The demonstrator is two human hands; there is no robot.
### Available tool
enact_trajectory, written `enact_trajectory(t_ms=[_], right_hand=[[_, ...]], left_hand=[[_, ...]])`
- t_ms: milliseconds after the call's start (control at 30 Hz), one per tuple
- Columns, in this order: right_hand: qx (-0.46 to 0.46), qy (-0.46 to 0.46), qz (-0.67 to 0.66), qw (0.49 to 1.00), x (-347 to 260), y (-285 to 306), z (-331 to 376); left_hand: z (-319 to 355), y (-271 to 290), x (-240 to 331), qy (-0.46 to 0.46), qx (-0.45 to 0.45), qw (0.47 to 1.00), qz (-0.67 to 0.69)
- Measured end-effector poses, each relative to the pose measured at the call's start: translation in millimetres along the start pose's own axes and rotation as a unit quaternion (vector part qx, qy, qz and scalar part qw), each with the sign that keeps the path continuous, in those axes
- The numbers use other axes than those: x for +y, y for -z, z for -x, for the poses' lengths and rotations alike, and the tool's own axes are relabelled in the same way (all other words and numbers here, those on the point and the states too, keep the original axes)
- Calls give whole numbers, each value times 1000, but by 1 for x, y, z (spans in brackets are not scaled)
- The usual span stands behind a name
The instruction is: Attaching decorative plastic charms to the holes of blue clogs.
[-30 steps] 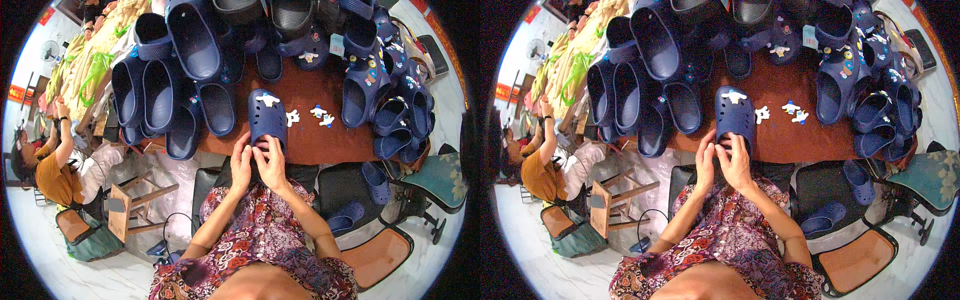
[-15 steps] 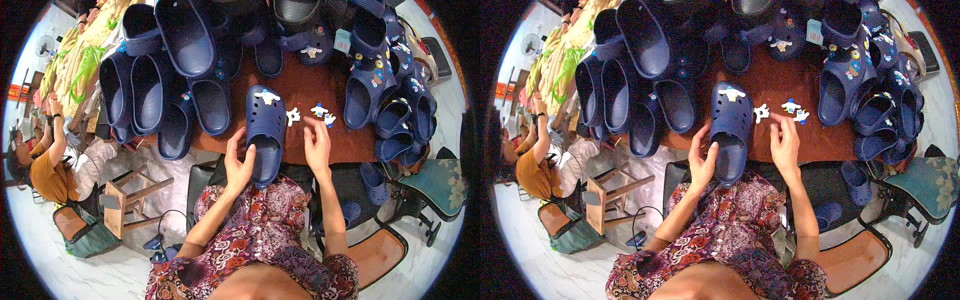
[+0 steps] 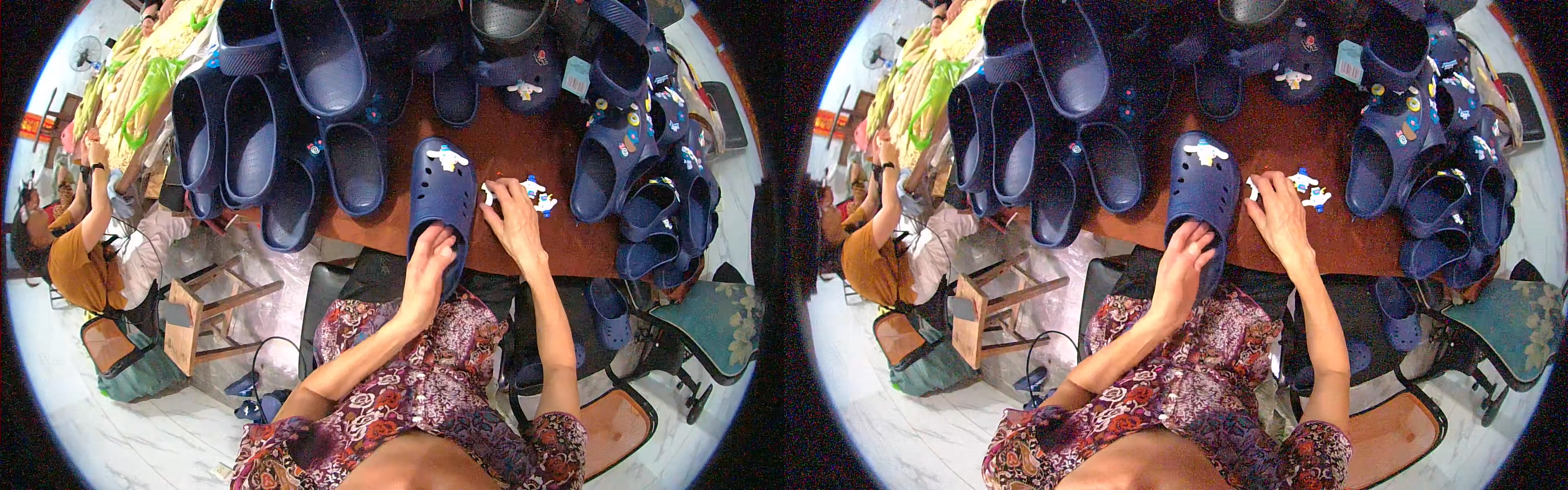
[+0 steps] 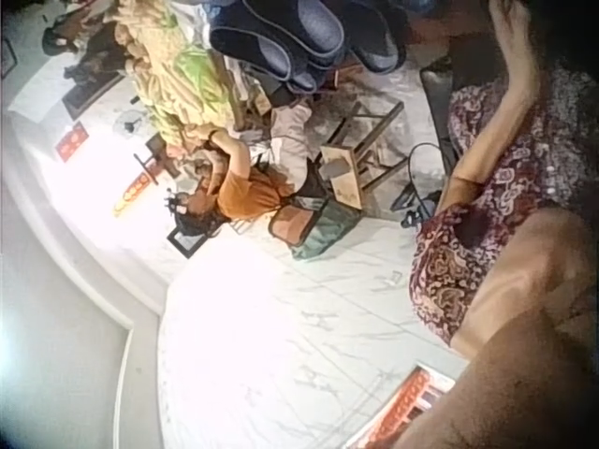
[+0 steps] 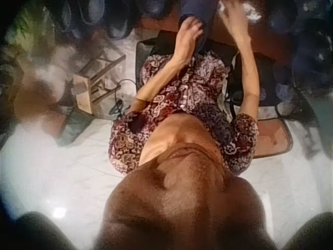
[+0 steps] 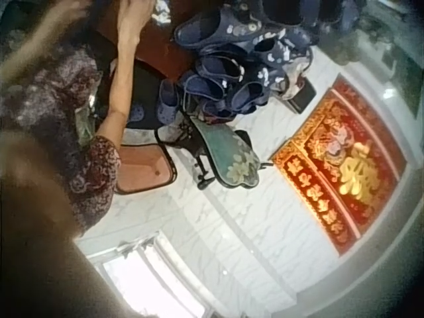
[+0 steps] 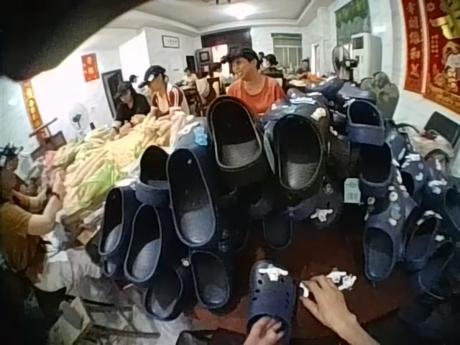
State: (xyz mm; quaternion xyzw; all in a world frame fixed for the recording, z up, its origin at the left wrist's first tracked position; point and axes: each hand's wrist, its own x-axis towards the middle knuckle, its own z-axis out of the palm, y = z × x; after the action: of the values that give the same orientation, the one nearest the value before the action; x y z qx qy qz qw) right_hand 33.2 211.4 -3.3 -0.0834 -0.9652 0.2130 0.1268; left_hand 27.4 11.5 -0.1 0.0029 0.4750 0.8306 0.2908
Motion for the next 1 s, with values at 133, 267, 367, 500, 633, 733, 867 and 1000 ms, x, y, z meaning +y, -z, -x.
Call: enact_trajectory(t_ms=[133,267,367,500,633,733,867,1000], right_hand=[[73,3,-13,997,8,-2,4],[113,-90,-90,985,5,10,6],[98,-162,-243,951,-3,22,4],[50,-169,-407,896,-7,29,0],[-30,-164,-504,847,-26,32,-3],[-37,-152,-526,836,-44,33,-4],[-45,-139,-530,835,-53,28,-1],[12,-93,-399,912,-65,26,4]], left_hand=[[-28,-5,-2,52,33,976,210],[-46,-18,8,89,76,936,333],[-54,-19,8,99,93,931,339],[-50,-18,9,97,75,938,324],[-38,-15,7,85,38,947,308],[-27,-13,6,68,22,964,257],[-14,-19,15,17,30,983,179],[-9,-17,19,8,33,996,83]])
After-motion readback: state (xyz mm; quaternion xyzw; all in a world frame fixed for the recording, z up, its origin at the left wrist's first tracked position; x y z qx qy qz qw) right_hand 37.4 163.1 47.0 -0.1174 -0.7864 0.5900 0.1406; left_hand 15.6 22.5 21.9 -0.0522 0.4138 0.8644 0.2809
